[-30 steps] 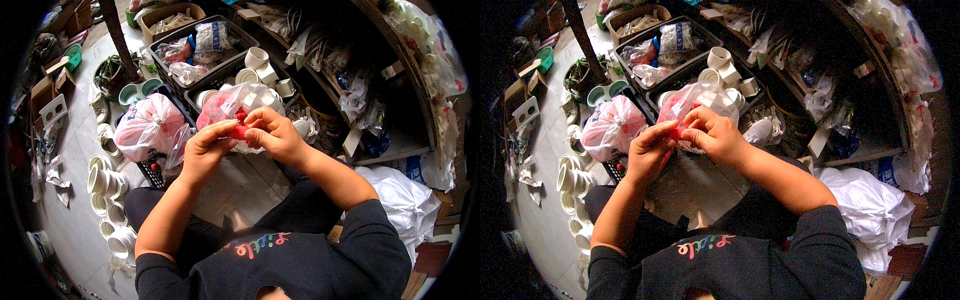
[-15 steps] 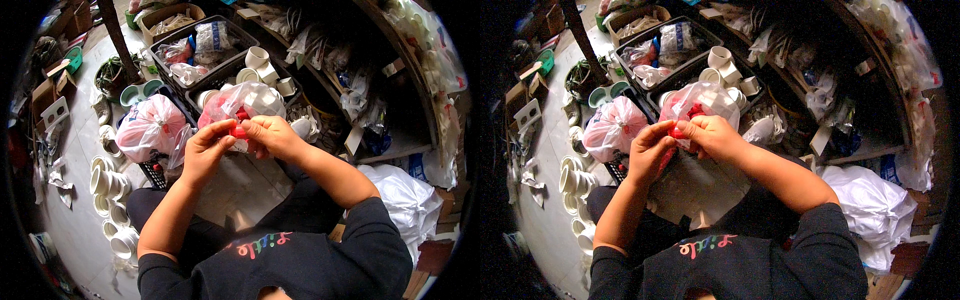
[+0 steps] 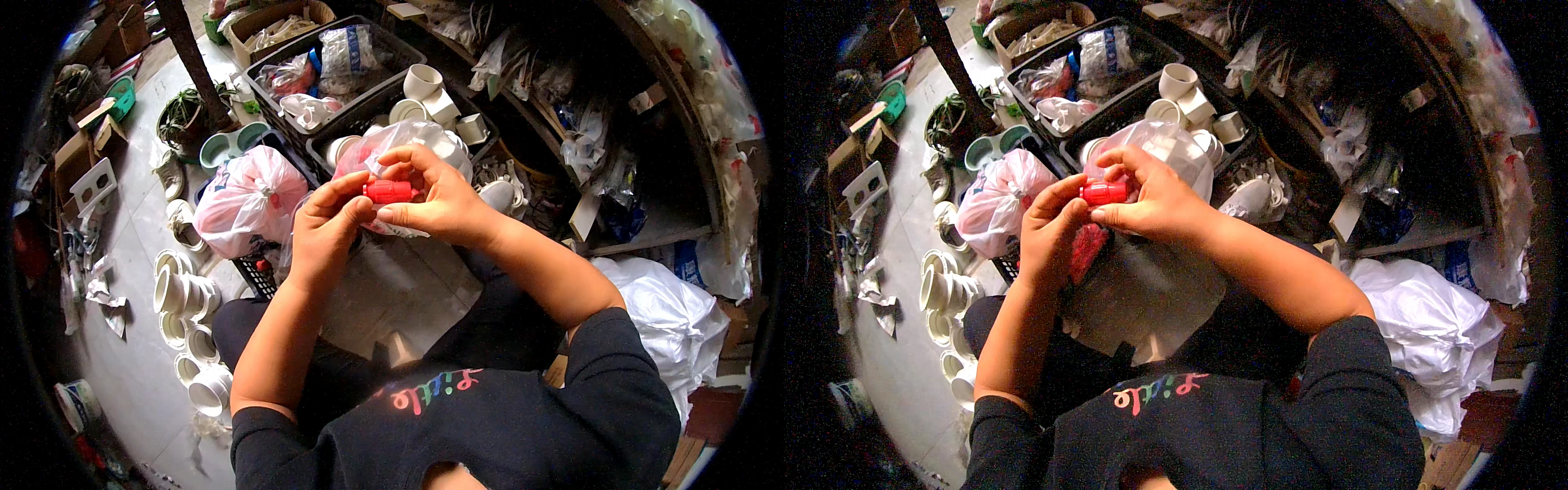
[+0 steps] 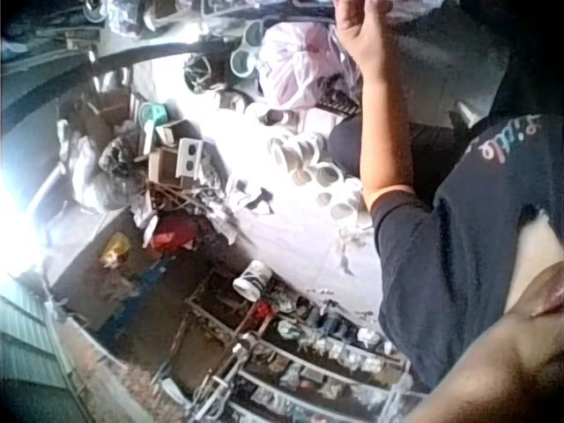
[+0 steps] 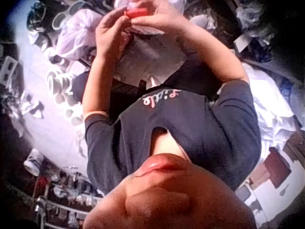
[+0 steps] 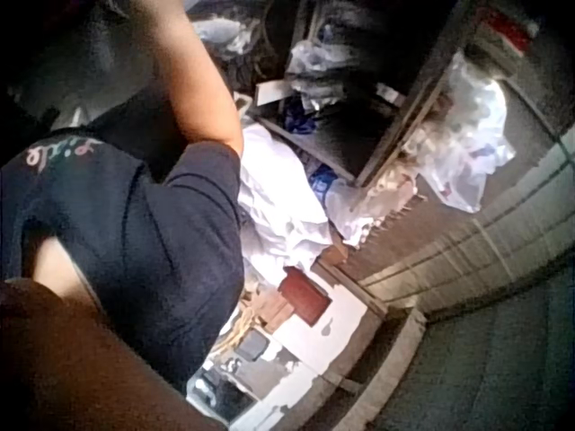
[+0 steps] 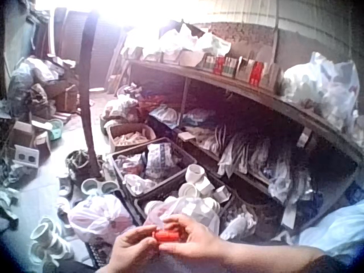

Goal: The person sits on the floor and repeatedly picks small red plastic pieces from a clear bag, connects them together by hand, and places the assembled pieces back into the bag. The person continues this cycle of picking, connecting, and returning the parts.

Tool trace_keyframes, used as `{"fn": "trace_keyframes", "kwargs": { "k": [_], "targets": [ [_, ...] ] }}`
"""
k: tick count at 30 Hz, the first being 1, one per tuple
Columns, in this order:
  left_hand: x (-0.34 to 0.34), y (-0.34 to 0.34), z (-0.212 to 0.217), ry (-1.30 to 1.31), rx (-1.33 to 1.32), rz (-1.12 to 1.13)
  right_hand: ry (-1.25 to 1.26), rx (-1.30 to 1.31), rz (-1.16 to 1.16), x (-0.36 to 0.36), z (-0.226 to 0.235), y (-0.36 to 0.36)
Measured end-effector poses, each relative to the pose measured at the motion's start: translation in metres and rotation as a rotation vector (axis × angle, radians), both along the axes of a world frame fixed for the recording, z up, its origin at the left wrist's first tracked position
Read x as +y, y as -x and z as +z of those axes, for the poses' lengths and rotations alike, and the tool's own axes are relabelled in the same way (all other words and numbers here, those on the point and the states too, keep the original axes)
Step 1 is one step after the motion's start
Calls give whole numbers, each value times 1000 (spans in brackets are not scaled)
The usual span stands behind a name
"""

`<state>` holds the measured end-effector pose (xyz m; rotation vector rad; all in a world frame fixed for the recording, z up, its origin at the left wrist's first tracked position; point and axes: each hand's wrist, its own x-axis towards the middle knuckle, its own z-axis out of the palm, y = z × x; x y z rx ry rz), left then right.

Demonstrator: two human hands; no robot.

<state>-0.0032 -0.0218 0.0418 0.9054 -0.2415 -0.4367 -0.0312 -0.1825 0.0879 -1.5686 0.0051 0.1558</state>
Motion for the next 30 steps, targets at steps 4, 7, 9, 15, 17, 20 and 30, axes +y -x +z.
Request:
{"fn": "trace_keyframes", "kwargs": {
  "k": [4, 7, 9, 15, 17, 20, 30],
  "targets": [
    [9, -5, 3, -82, -35, 41, -58, 159, -28, 6, 15, -8],
    [20, -16, 7, -173, -153, 63, -260, 195, 30, 8, 12, -14],
    [25, -21, 7, -127, -115, 61, 38, -247, 11, 16, -6, -19],
    [36, -24, 6, -169, -113, 97, -86, 192, 110, 20, 12, -28],
    [39, -25, 5, -182, -112, 106, 38, 89, 50, 31, 7, -30],
    [42, -25, 4, -166, -97, 112, 6, -177, 73, 36, -7, -31],
    [38, -23, 0, -148, -64, 90, -6, -170, 95, 38, -8, -32]
  ]
}}
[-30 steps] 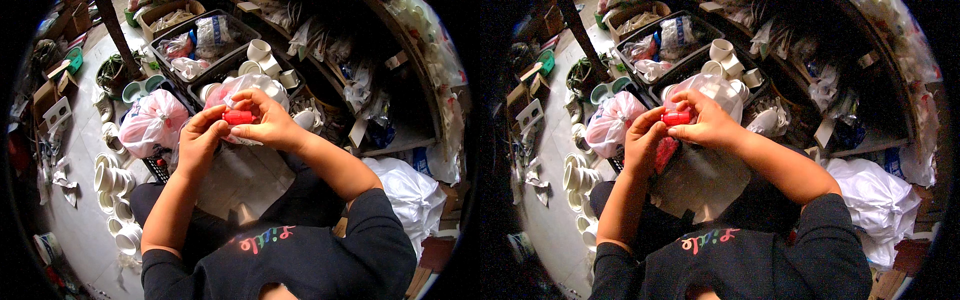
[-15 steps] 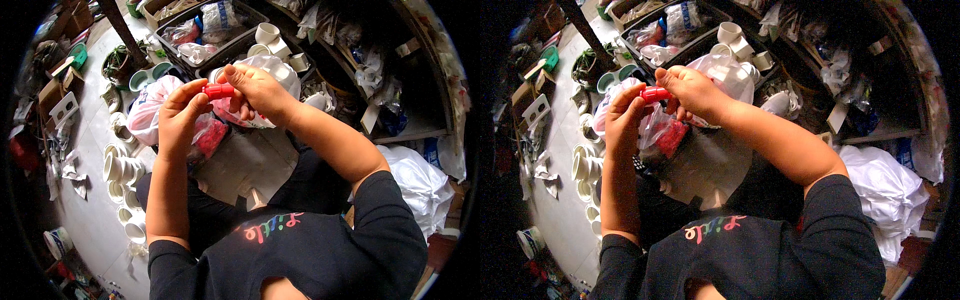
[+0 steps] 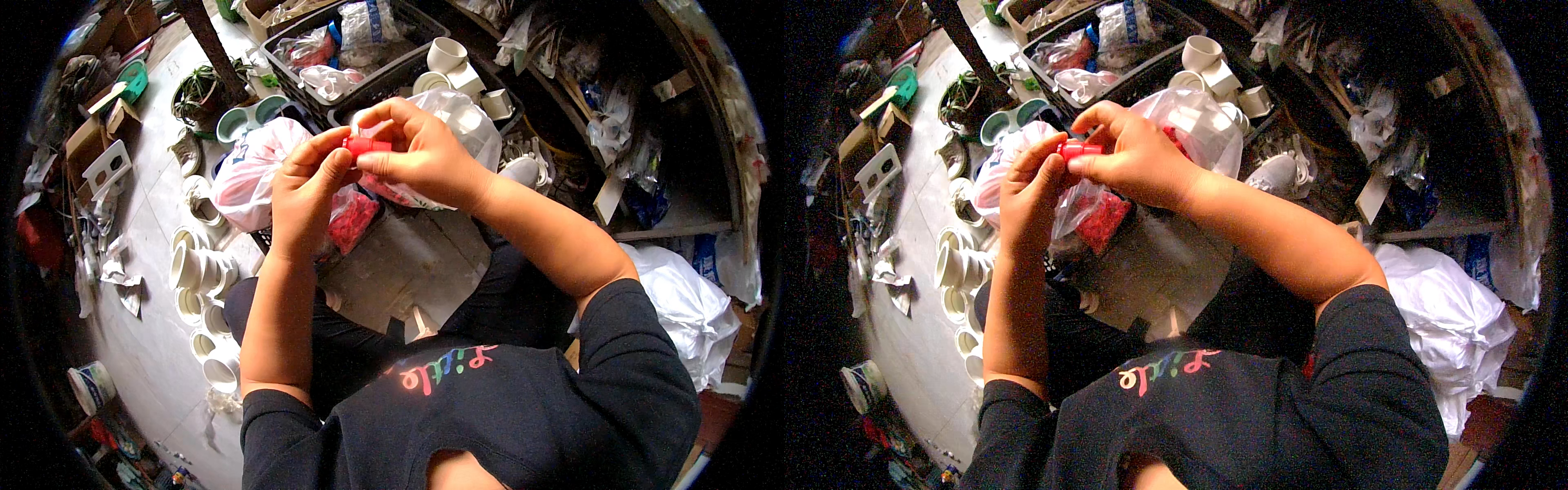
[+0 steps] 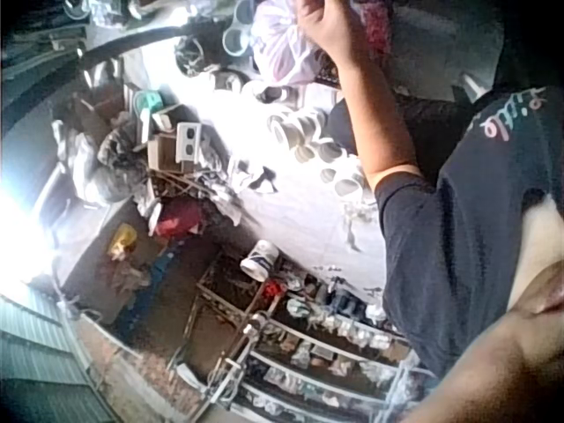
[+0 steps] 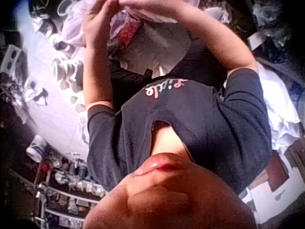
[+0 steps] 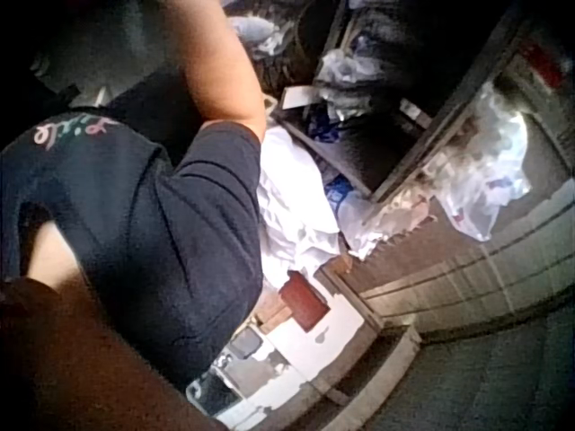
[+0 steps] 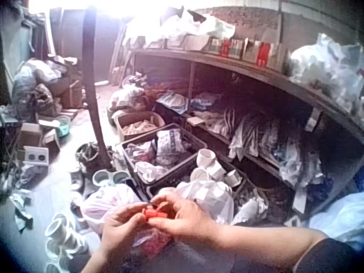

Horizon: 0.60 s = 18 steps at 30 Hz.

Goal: The person sits on the floor and repeatedly picks small red plastic pieces from a clear bag, connects them together by hand, and places the assembled pieces back into the bag. The person continues this cycle of picking, connecting, and returning the parts.

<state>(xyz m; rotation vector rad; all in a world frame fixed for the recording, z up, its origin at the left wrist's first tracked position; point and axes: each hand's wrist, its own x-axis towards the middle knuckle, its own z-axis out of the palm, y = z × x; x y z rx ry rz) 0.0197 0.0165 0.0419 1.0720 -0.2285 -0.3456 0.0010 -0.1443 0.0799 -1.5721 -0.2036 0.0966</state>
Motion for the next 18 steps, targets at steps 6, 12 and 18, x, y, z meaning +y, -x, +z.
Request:
{"fn": "trace_keyframes", "kwargs": {
  "k": [6, 12, 18],
  "targets": [
    [-3, 0, -3, -13, -9, -27, 219, -46, -63, -11, -9, -3],
    [-5, 2, 0, 9, 10, -4, 101, 310, 56, -18, 11, 1],
    [-9, 2, -4, 17, -4, -7, 335, -420, -87, -14, -13, 0]
  ]
}}
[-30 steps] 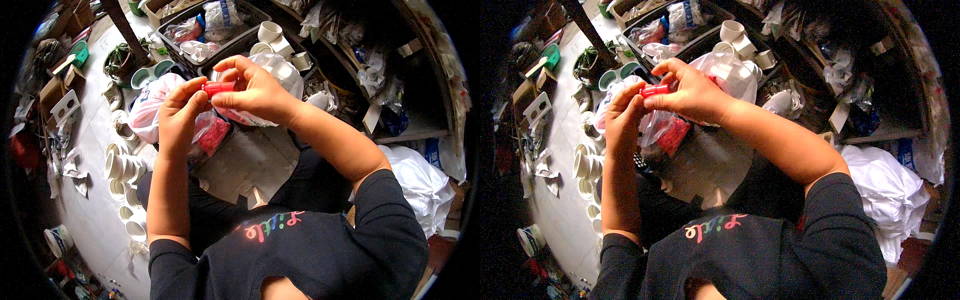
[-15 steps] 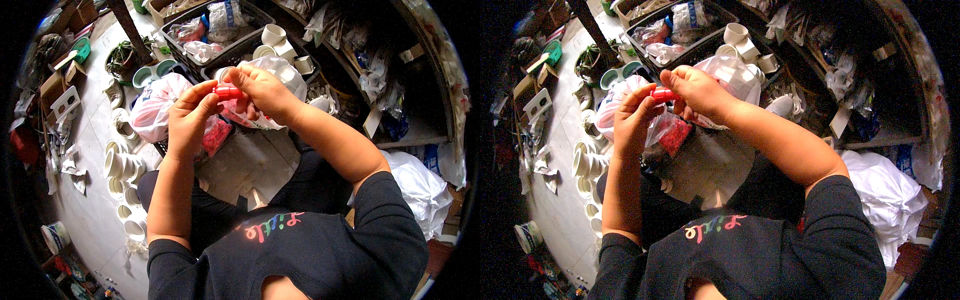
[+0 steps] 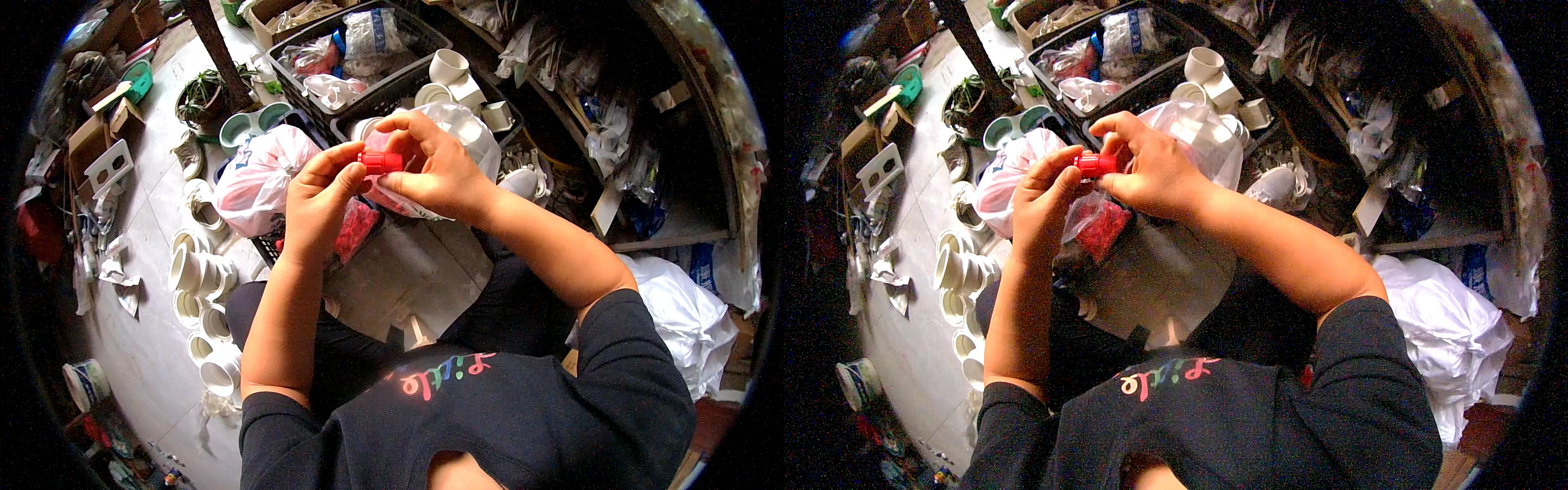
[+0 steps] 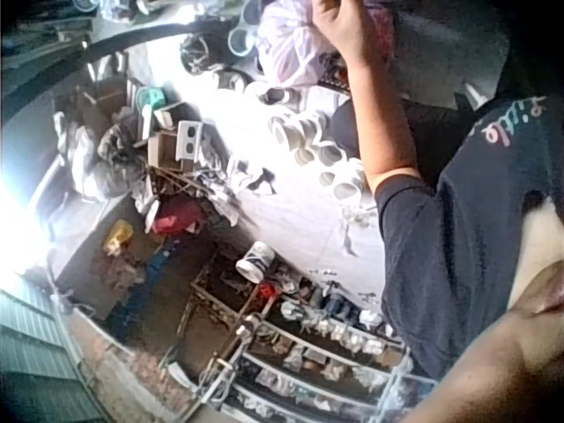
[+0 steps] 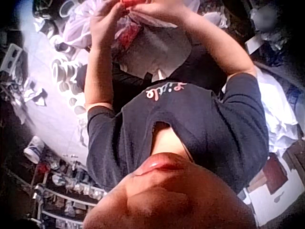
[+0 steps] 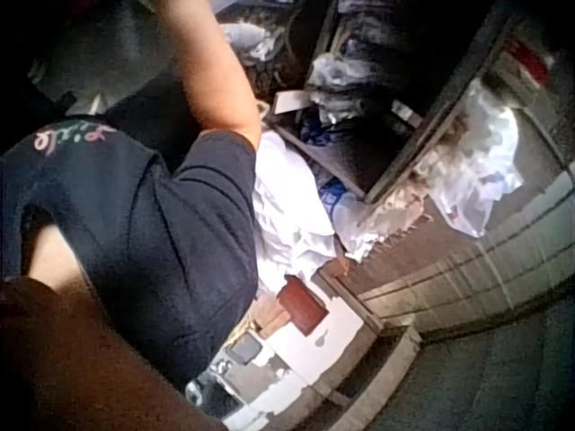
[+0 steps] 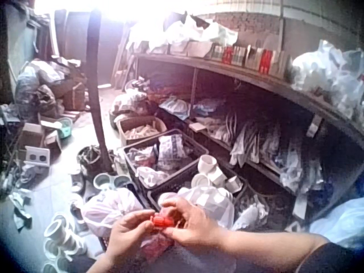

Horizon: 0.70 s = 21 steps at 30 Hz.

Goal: The person sits on the floor and repeatedly picks small red plastic pieces from a clear bag, connects them together by hand, and places the assembled pieces back into the bag. The person continues this cycle of picking, connecting, and returning the parts.

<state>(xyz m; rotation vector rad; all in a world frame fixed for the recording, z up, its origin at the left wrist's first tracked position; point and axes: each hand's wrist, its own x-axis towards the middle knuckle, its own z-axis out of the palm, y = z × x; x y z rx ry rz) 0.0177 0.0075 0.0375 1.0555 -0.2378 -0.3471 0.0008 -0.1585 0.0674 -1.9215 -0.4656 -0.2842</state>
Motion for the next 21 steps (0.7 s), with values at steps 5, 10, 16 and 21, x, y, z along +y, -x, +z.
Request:
{"fn": "trace_keyframes", "kwargs": {
  "k": [5, 10, 16, 21],
  "targets": [
    [-1, 0, 0, -22, -14, -22, -312, 724, 62, -18, 10, 2],
    [-2, 1, -2, -28, -3, -21, -235, 460, -6, -8, 6, 4],
    [-6, 4, 1, -21, -13, -27, -179, 445, -41, -13, 6, 7],
    [-6, 4, -1, -9, 31, -31, -279, 547, 3, -13, 10, 8]
  ]
}}
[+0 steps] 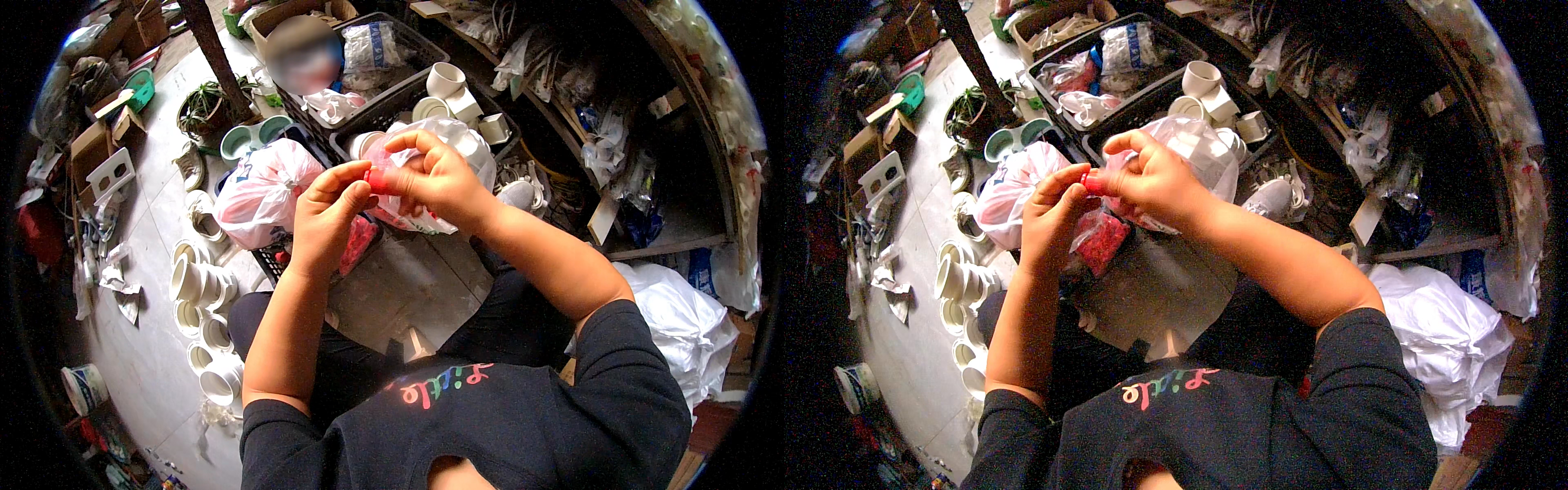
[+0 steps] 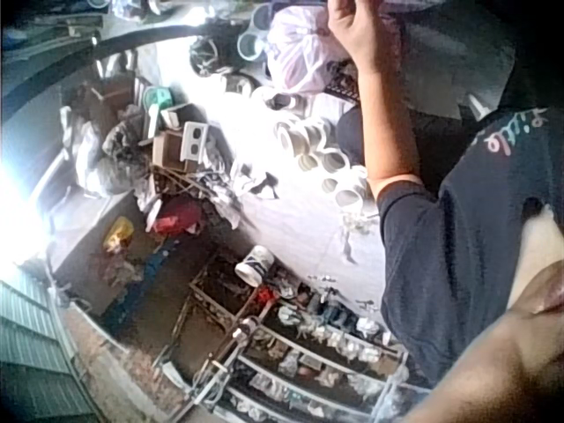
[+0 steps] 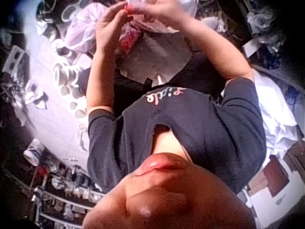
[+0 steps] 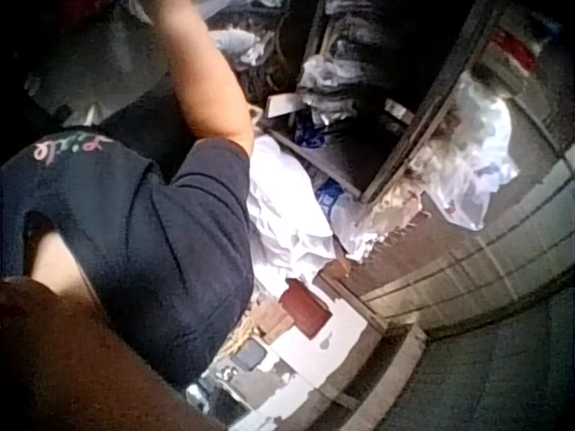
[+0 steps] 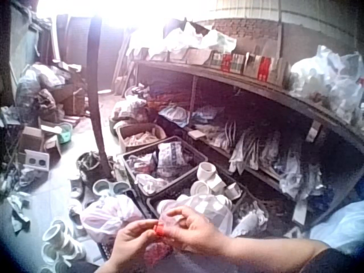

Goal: The person sits on the floor and repeatedly picks small red plastic pieces from a clear bag, connects them together by hand, and places the assembled pieces back into the bag. The person continues this cycle of picking, connecting, and returning the parts.

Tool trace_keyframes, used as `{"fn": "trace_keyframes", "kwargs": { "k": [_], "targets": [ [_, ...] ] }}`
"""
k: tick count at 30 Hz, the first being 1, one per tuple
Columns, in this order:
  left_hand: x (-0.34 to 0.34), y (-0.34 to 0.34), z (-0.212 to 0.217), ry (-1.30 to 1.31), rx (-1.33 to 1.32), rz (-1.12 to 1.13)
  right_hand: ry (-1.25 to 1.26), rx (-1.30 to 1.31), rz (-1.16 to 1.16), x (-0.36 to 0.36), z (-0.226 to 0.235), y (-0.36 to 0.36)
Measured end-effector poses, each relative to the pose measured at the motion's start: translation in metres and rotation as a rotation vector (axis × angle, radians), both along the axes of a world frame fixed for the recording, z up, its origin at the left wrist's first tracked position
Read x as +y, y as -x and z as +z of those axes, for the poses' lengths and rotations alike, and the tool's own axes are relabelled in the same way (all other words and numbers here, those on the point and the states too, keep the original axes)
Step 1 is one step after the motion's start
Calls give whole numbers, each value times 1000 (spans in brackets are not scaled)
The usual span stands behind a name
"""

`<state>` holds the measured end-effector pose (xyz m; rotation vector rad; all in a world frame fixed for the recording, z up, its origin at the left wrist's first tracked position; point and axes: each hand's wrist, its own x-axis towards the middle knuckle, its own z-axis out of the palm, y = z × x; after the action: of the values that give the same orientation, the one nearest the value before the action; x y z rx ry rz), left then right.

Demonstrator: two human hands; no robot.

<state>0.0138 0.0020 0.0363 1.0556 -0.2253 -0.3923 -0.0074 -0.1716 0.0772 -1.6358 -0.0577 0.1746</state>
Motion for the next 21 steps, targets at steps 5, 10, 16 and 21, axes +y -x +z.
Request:
{"fn": "trace_keyframes", "kwargs": {
  "k": [5, 10, 16, 21],
  "targets": [
    [-3, 0, 3, 18, -18, -7, 160, -244, -50, 2, -4, -1],
    [0, 1, -2, 15, 10, 3, -270, 335, 67, -3, 11, -1],
    [-3, 0, -1, 31, -3, -11, 346, -380, -27, 1, -3, 2],
    [-2, 1, -3, 11, 0, -18, -215, 278, 25, -3, 13, 0]
  ]
}}
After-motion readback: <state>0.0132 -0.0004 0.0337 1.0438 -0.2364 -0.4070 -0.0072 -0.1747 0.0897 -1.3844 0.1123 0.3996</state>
